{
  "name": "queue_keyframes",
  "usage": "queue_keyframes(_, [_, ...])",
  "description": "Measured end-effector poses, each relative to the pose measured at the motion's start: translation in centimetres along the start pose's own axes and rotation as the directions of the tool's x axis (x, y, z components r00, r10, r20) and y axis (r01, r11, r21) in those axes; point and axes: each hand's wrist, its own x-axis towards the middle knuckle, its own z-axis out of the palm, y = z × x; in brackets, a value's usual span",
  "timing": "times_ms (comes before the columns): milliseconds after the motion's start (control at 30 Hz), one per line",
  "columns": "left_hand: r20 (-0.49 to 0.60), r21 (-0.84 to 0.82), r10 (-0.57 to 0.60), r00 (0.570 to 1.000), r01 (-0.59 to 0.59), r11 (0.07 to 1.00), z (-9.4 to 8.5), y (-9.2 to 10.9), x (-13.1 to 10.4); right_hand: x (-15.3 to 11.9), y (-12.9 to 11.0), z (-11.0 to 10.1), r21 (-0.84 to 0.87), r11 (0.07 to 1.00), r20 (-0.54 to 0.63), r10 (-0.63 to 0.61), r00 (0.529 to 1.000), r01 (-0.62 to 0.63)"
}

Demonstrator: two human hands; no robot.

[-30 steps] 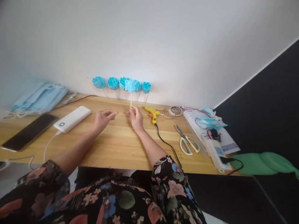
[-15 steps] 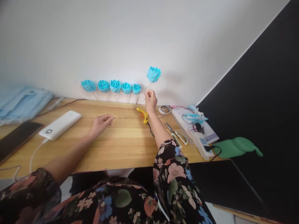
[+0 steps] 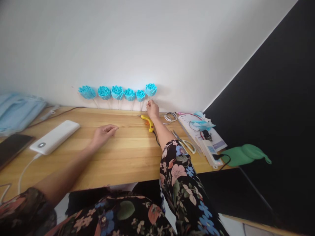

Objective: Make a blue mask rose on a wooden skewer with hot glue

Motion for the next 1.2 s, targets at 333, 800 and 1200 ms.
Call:
queue_keyframes(333, [0.011,0.044,-0.005,1.0,0.004,0.999,-0.1,0.0,0.1,0.3,1.0,0.2,-0.099,0.993,0.034,0.066,0.997,-0.063])
queue_keyframes(800, [-0.018,0.039,0.002,1.0,-0.002,0.999,-0.1,-0.3,0.3,0.9,-0.5,-1.5,-0.271,0.962,0.094,0.069,0.993,-0.041])
queue_keyframes(1200, [-0.009,0.067,-0.019,1.0,0.02,0.998,-0.1,-0.3,0.3,1.5,-0.1,-1.7,-0.336,0.942,0.107,0.045,0.993,-0.006])
